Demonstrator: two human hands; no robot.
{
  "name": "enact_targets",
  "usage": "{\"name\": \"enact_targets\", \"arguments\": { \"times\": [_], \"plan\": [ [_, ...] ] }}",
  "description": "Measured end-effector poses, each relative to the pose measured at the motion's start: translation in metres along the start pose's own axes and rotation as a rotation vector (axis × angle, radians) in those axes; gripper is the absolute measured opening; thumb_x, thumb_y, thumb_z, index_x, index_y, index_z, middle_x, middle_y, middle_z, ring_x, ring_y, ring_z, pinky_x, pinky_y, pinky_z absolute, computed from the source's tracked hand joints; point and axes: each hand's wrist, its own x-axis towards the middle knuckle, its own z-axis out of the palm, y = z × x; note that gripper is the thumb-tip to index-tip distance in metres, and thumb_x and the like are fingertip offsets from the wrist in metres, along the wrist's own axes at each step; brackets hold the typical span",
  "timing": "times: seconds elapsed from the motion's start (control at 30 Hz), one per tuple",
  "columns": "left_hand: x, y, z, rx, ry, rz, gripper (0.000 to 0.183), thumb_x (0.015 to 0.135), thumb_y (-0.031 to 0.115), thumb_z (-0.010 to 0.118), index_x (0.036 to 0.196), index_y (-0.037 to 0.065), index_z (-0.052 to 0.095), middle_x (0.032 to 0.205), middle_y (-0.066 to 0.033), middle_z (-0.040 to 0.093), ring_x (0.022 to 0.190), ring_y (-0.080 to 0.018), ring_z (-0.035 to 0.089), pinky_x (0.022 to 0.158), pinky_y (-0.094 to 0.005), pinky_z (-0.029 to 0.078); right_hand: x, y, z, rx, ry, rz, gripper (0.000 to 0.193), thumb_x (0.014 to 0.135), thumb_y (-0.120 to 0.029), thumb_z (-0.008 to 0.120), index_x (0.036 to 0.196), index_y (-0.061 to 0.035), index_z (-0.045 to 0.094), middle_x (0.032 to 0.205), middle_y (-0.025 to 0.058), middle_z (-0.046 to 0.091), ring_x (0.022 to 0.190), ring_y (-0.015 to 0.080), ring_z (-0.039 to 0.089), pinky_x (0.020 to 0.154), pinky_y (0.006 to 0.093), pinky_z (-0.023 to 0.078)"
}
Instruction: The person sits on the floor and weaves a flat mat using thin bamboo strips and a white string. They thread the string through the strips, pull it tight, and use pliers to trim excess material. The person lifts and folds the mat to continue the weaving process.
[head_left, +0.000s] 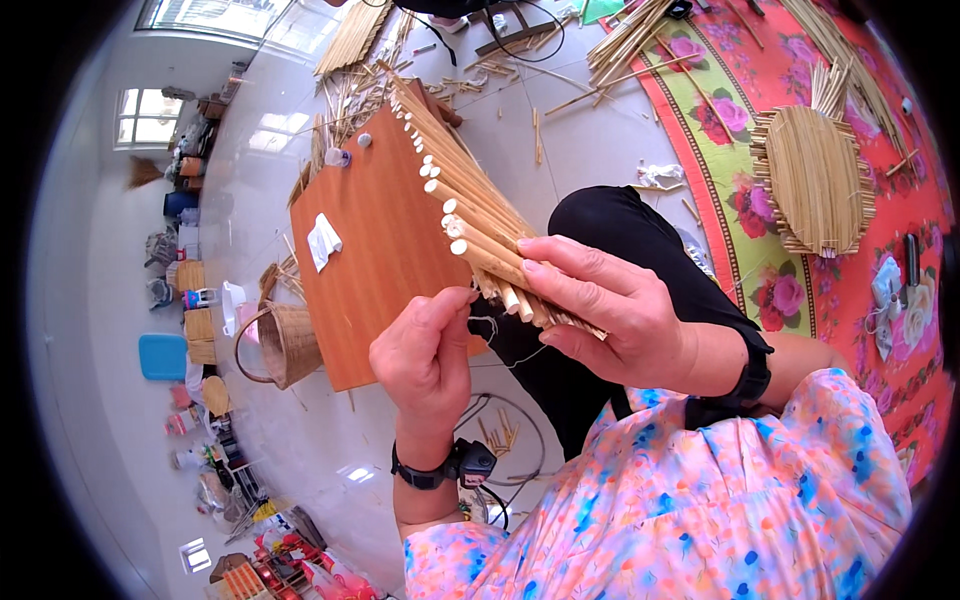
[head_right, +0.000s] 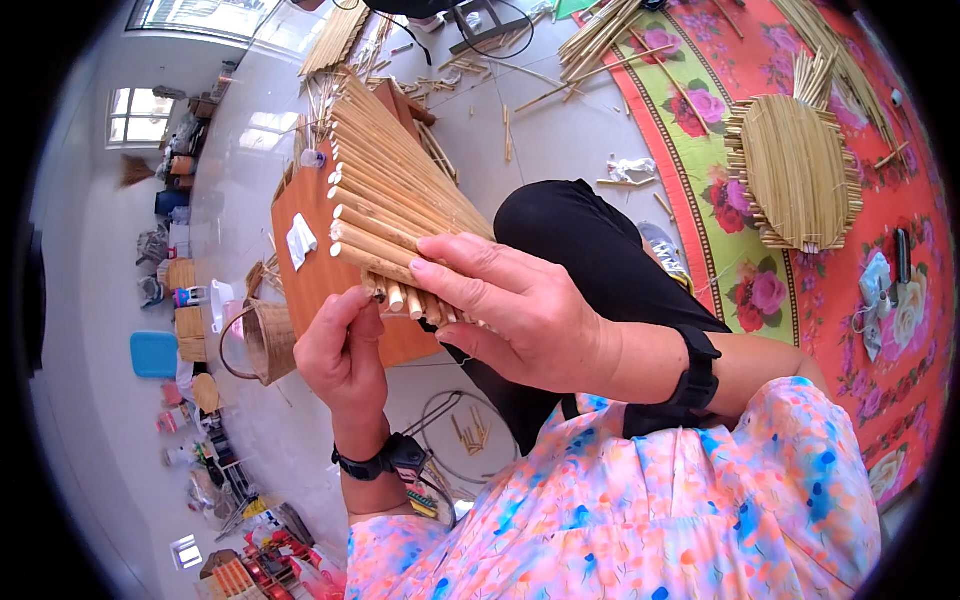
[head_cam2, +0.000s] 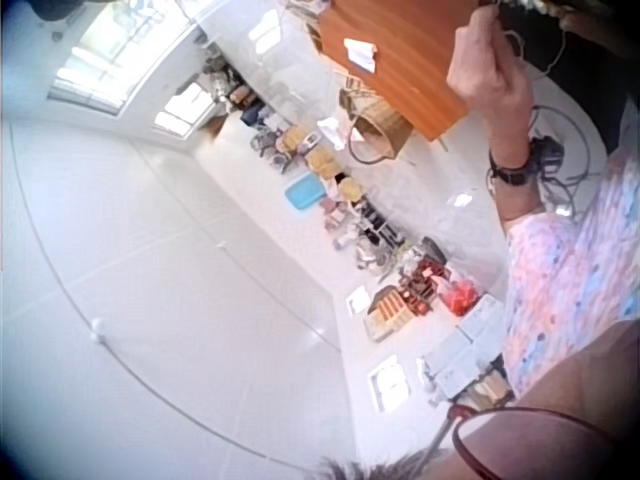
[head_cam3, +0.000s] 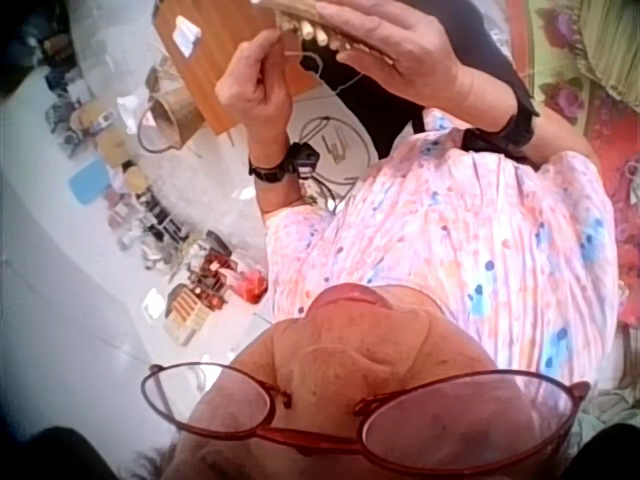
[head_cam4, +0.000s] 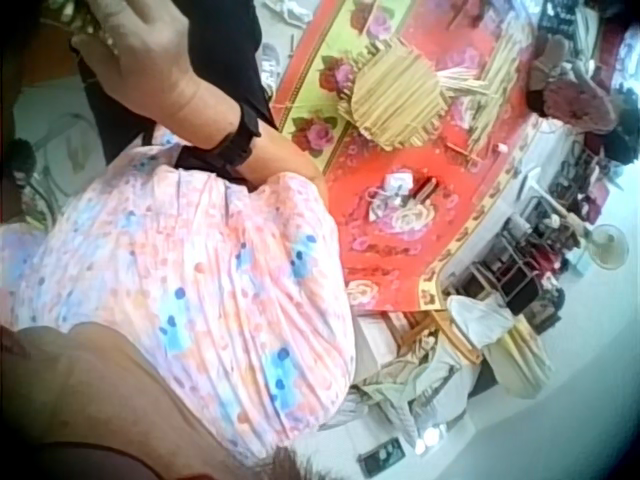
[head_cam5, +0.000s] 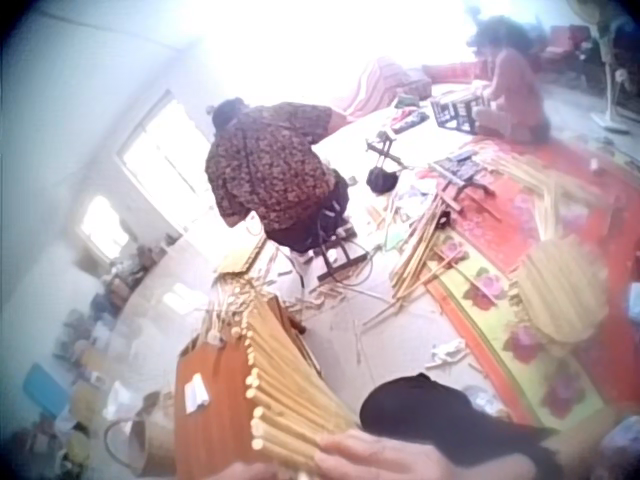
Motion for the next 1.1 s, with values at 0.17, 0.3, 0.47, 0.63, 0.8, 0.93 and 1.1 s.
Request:
{"name": "enact_targets", "arguments": {
  "times": [0.17, 0.3, 0.47, 0.63, 0.8, 0.93, 1.1],
  "plan": [
    [0.002, 0.001, 0.0, -0.004, 0.001, 0.006, 0.012, 0.08, -0.008, 0.06, 0.089, -0.001, 0.062, 0.061, -0.0066, 0.051, 0.051, -0.0133, 0.049, 0.046, -0.0235, 0.038, 0.0, 0.001, 0.0, 0.005, 0.006, -0.005, 0.05, 0.072, -0.004, 0.07, 0.119, 0.0015, 0.055, 0.122, 0.0221, 0.053, 0.109, 0.0375, 0.056, 0.09, 0.0402, 0.048],
    [0.001, 0.002, 0.0, 0.002, 0.002, -0.002, 0.012, 0.08, -0.008, 0.06, 0.09, -0.001, 0.063, 0.062, -0.0067, 0.051, 0.051, -0.0132, 0.049, 0.046, -0.0235, 0.038, 0.0, 0.001, 0.0, 0.0, -0.002, -0.003, 0.05, 0.072, -0.004, 0.07, 0.119, 0.0012, 0.055, 0.122, 0.0219, 0.054, 0.109, 0.0374, 0.056, 0.09, 0.0399, 0.048],
    [0.001, 0.004, -0.001, -0.001, 0.006, 0.001, 0.012, 0.08, -0.008, 0.06, 0.089, -0.001, 0.062, 0.062, -0.0071, 0.051, 0.05, -0.0136, 0.049, 0.046, -0.0238, 0.037, 0.001, 0.001, 0.0, 0.007, -0.005, 0.004, 0.051, 0.071, -0.005, 0.071, 0.119, 0.0002, 0.056, 0.121, 0.0204, 0.055, 0.108, 0.0364, 0.057, 0.09, 0.0395, 0.048],
    [0.005, 0.008, 0.001, 0.049, -0.014, 0.035, 0.01, 0.079, -0.007, 0.061, 0.088, -0.002, 0.061, 0.062, -0.008, 0.053, 0.049, -0.0155, 0.05, 0.045, -0.0255, 0.038, 0.0, 0.002, 0.006, -0.003, -0.002, -0.029, 0.052, 0.069, -0.004, 0.072, 0.119, -0.0019, 0.056, 0.121, 0.0194, 0.055, 0.107, 0.0363, 0.057, 0.089, 0.0396, 0.049],
    [0.001, 0.013, -0.002, 0.059, -0.022, -0.025, 0.01, 0.079, -0.006, 0.061, 0.088, -0.003, 0.06, 0.064, -0.0093, 0.055, 0.05, -0.0172, 0.055, 0.047, -0.026, 0.043, -0.001, -0.001, 0.009, -0.011, -0.003, -0.027, 0.053, 0.07, -0.004, 0.07, 0.121, -0.0018, 0.054, 0.122, 0.0199, 0.054, 0.108, 0.0373, 0.056, 0.089, 0.0396, 0.049],
    [0.001, 0.022, -0.003, 0.043, -0.037, -0.117, 0.01, 0.082, -0.006, 0.059, 0.091, -0.002, 0.059, 0.067, -0.0096, 0.059, 0.056, -0.0165, 0.061, 0.051, -0.025, 0.047, 0.0, -0.004, 0.007, 0.013, -0.025, -0.01, 0.055, 0.072, -0.004, 0.069, 0.124, -0.0015, 0.052, 0.122, 0.0213, 0.053, 0.108, 0.0384, 0.055, 0.088, 0.0396, 0.049],
    [-0.003, 0.028, 0.006, -0.046, 0.046, -0.223, 0.008, 0.084, -0.005, 0.058, 0.092, -0.001, 0.056, 0.069, -0.0085, 0.061, 0.06, -0.0147, 0.063, 0.054, -0.0244, 0.048, 0.003, -0.009, 0.004, 0.006, -0.009, 0.012, 0.054, 0.073, -0.006, 0.069, 0.124, 0.0009, 0.051, 0.12, 0.0227, 0.053, 0.106, 0.0384, 0.056, 0.088, 0.0396, 0.048]
  ]
}}
